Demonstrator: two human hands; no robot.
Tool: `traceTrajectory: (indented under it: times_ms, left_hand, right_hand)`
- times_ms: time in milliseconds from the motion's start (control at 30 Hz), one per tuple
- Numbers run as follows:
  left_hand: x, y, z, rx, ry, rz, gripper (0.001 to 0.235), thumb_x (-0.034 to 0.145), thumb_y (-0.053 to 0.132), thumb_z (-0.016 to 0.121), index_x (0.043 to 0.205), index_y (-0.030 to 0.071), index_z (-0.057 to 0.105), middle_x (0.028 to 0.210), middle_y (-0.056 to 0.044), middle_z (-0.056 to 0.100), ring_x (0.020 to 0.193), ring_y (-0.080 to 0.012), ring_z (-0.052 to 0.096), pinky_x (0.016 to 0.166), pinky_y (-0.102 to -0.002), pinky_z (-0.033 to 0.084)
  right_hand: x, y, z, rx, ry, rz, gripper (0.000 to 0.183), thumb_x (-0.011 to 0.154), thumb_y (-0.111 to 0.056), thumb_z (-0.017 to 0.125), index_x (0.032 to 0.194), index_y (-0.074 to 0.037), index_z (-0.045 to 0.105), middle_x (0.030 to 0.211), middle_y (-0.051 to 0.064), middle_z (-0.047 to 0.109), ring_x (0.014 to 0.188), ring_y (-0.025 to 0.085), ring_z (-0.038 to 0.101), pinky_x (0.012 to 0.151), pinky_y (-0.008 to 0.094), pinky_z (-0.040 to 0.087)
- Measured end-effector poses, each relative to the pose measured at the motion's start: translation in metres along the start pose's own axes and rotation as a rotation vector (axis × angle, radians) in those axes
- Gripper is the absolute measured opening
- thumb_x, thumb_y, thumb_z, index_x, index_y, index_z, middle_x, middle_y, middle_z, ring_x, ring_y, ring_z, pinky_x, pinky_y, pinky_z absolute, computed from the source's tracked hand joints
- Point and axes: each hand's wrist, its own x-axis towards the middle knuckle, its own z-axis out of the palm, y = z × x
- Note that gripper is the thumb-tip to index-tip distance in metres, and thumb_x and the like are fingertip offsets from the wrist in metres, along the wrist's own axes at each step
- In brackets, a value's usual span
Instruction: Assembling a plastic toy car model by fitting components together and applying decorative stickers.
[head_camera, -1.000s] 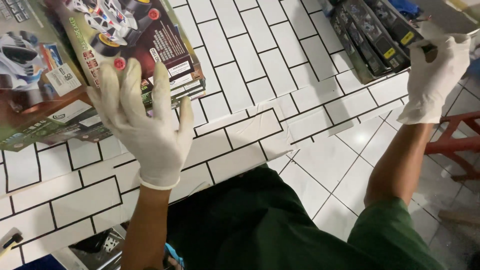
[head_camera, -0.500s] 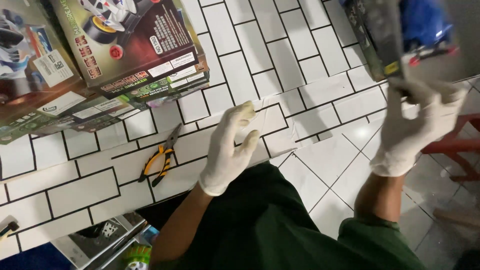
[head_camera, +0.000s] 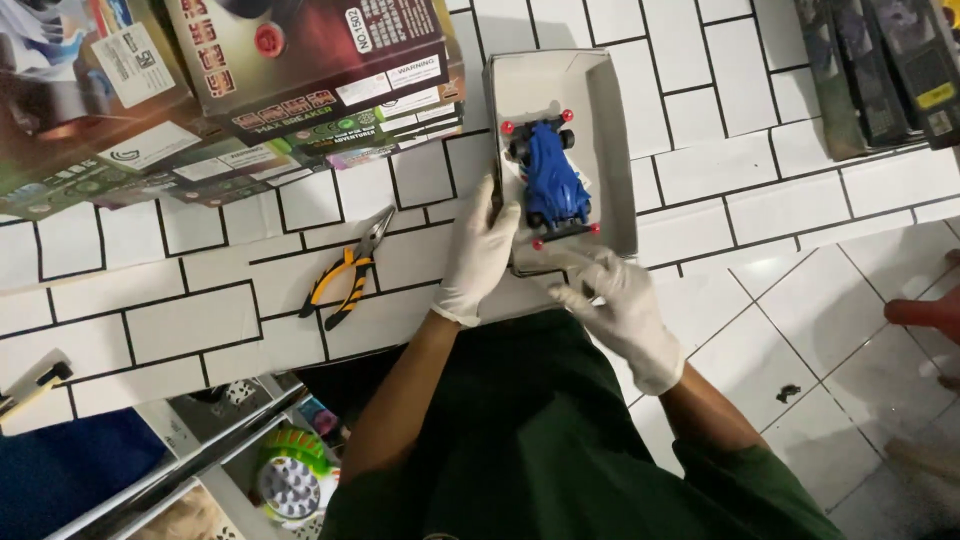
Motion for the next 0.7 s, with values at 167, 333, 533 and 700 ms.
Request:
traceTrajectory:
  times_ms: [167,333,533,700]
  left_hand:
    - [0.008,-0.023,-0.008,0.271,0.153,0.426,0.05,0.099,0.018,0.065,0.145,0.003,0.053,0.14,-0.03,0.056,0.132,-0.0456,0.055,0.111,-0.054,0.046]
    - [0.01,-0.042,-0.002,0.417,0.252,0.66,0.06,0.093,0.013,0.071,0.148,0.004,0.05,0.137,-0.024,0.053,0.13,-0.044,0.053,0.112,-0.053,0.044]
    - [-0.001,-0.021,-0.008,0.697,0.3,0.72,0.046,0.09,0.035,0.07,0.125,0.005,0.069,0.144,-0.025,0.046,0.13,-0.0523,0.049,0.103,-0.058,0.047]
    - [0.0,-0.01,0.0,0.81,0.283,0.606,0.055,0.093,0.051,0.061,0.113,0.001,0.075,0.159,-0.029,0.033,0.143,-0.0601,0.033,0.105,-0.066,0.041]
  right_hand:
    - [0.039,0.026,-0.035,-0.345,0.066,0.097,0.044,0.094,-0.032,0.077,0.136,-0.026,0.069,0.111,0.004,0.069,0.111,0.029,0.065,0.089,0.043,0.055]
    - [0.068,0.016,-0.022,-0.683,-0.103,0.003,0.073,0.092,-0.047,0.072,0.156,-0.017,0.05,0.11,0.01,0.073,0.118,0.03,0.062,0.1,0.044,0.048]
    - [0.079,0.033,0.006,-0.69,-0.072,-0.064,0.099,0.079,-0.051,0.082,0.158,-0.011,0.039,0.113,0.014,0.065,0.114,0.033,0.059,0.096,0.05,0.042]
    - [0.074,0.031,0.014,-0.587,-0.026,-0.057,0.099,0.076,-0.036,0.089,0.157,-0.011,0.039,0.117,0.014,0.057,0.114,0.033,0.058,0.101,0.048,0.04]
